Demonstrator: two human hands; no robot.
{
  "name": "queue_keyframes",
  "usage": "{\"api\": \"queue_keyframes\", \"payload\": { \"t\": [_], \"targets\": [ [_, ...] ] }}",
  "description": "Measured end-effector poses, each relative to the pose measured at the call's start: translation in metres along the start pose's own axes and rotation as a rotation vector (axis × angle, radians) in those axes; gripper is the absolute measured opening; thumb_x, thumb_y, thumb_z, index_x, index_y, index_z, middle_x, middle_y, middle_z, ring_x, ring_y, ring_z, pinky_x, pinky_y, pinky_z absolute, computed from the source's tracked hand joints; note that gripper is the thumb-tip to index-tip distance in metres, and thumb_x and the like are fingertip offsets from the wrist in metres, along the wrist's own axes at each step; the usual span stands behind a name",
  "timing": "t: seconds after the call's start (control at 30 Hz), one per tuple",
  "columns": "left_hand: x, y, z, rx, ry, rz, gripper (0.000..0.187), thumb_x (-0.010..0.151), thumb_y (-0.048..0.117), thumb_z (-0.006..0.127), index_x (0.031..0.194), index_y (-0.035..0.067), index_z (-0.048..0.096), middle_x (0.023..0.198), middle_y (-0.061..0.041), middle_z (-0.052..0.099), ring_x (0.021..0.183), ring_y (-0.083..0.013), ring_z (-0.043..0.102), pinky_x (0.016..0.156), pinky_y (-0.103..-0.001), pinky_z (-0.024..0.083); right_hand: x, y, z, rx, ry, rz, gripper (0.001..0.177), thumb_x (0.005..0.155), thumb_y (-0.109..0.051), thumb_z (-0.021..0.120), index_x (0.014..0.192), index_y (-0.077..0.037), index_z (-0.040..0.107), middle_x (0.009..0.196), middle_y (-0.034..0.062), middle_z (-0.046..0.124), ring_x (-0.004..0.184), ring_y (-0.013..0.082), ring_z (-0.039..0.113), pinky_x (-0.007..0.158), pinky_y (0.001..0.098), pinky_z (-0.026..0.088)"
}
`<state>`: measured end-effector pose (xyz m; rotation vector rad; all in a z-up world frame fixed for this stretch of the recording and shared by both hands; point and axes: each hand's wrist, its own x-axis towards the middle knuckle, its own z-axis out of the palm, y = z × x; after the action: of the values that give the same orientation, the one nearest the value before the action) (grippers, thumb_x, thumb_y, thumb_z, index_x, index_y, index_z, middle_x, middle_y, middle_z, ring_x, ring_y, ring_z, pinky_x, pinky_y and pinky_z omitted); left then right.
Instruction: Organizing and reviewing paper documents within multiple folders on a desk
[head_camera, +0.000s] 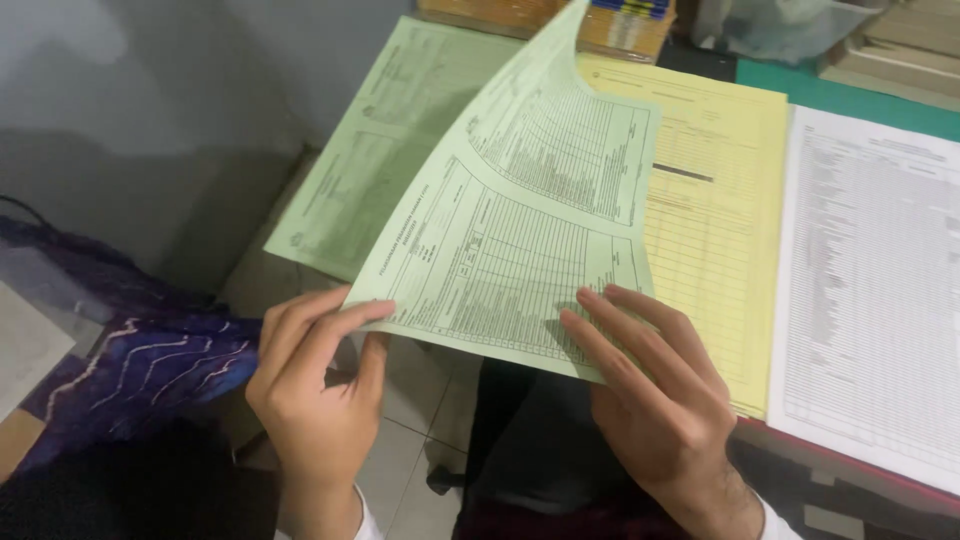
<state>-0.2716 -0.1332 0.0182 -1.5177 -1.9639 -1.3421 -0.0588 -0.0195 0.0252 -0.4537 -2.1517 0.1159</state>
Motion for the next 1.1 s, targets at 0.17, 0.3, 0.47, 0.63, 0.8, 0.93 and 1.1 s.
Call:
{"api": "queue_keyframes", "payload": {
  "t": [0.17, 0.3, 0.47, 0.63, 0.8, 0.93, 1.1],
  "targets": [
    [0.012, -0.050, -0.005, 0.032, 0.037, -0.027, 0.018, 0.092, -0.007, 0.072, 0.104, 0.006, 0.077, 0.107, -0.012, 0.069, 0.103, -0.0303, 0.064, 0.092, -0.039, 0.053, 0.021, -0.006, 0.046, 0.037, -0.058, -0.017, 0.038, 0.092, 0.020, 0.062, 0.120, -0.003, 0.070, 0.122, 0.0155, 0.072, 0.108, 0.0390, 0.070, 0.092, 0.0440, 0.063],
    [0.019, -0.082, -0.003, 0.019, 0.043, -0.022, 0.025, 0.089, -0.009, 0.068, 0.107, 0.007, 0.075, 0.108, -0.012, 0.069, 0.107, -0.0312, 0.062, 0.095, -0.040, 0.051, 0.031, -0.009, 0.073, 0.005, -0.116, -0.004, 0.044, 0.087, 0.018, 0.064, 0.123, -0.005, 0.070, 0.125, 0.0151, 0.071, 0.112, 0.0384, 0.068, 0.086, 0.0434, 0.063],
    [0.020, -0.107, -0.002, -0.105, 0.011, -0.082, 0.044, 0.091, 0.018, 0.068, 0.131, 0.003, 0.059, 0.140, -0.021, 0.054, 0.133, -0.0356, 0.054, 0.114, -0.049, 0.043, 0.038, -0.011, 0.088, -0.004, -0.137, 0.012, 0.046, 0.087, 0.018, 0.065, 0.125, -0.007, 0.070, 0.129, 0.0143, 0.071, 0.114, 0.0394, 0.068, 0.089, 0.0449, 0.063],
    [0.013, -0.127, 0.007, -0.302, -0.011, -0.205, 0.059, 0.097, 0.041, 0.061, 0.141, 0.003, 0.052, 0.153, -0.023, 0.047, 0.145, -0.0366, 0.049, 0.123, -0.051, 0.040, 0.042, -0.014, 0.093, 0.011, -0.146, 0.019, 0.043, 0.087, 0.019, 0.062, 0.122, -0.004, 0.071, 0.128, 0.0174, 0.070, 0.114, 0.0418, 0.068, 0.095, 0.0472, 0.061],
    [0.011, -0.132, 0.016, -0.363, -0.025, -0.205, 0.065, 0.095, 0.053, 0.060, 0.138, 0.005, 0.054, 0.150, -0.018, 0.055, 0.141, -0.0320, 0.055, 0.121, -0.045, 0.045, 0.042, -0.014, 0.099, -0.023, -0.137, 0.023, 0.045, 0.086, 0.022, 0.065, 0.122, -0.003, 0.072, 0.129, 0.0169, 0.071, 0.114, 0.0411, 0.068, 0.093, 0.0464, 0.062],
    [0.011, -0.134, 0.019, -0.398, -0.011, -0.252, 0.064, 0.096, 0.054, 0.058, 0.137, 0.004, 0.055, 0.149, -0.018, 0.055, 0.141, -0.0312, 0.054, 0.121, -0.044, 0.044, 0.041, -0.012, 0.103, -0.034, -0.161, 0.040, 0.045, 0.086, 0.020, 0.069, 0.125, -0.004, 0.072, 0.130, 0.0168, 0.070, 0.118, 0.0412, 0.067, 0.095, 0.0478, 0.063],
    [0.011, -0.137, 0.020, -0.393, 0.008, -0.218, 0.042, 0.100, 0.035, 0.063, 0.130, 0.005, 0.059, 0.144, -0.019, 0.059, 0.135, -0.0308, 0.059, 0.117, -0.043, 0.047, 0.045, -0.015, 0.103, 0.009, -0.183, 0.074, 0.043, 0.086, 0.016, 0.068, 0.123, -0.004, 0.072, 0.131, 0.0205, 0.069, 0.125, 0.0432, 0.066, 0.103, 0.0502, 0.061]
  ]
}}
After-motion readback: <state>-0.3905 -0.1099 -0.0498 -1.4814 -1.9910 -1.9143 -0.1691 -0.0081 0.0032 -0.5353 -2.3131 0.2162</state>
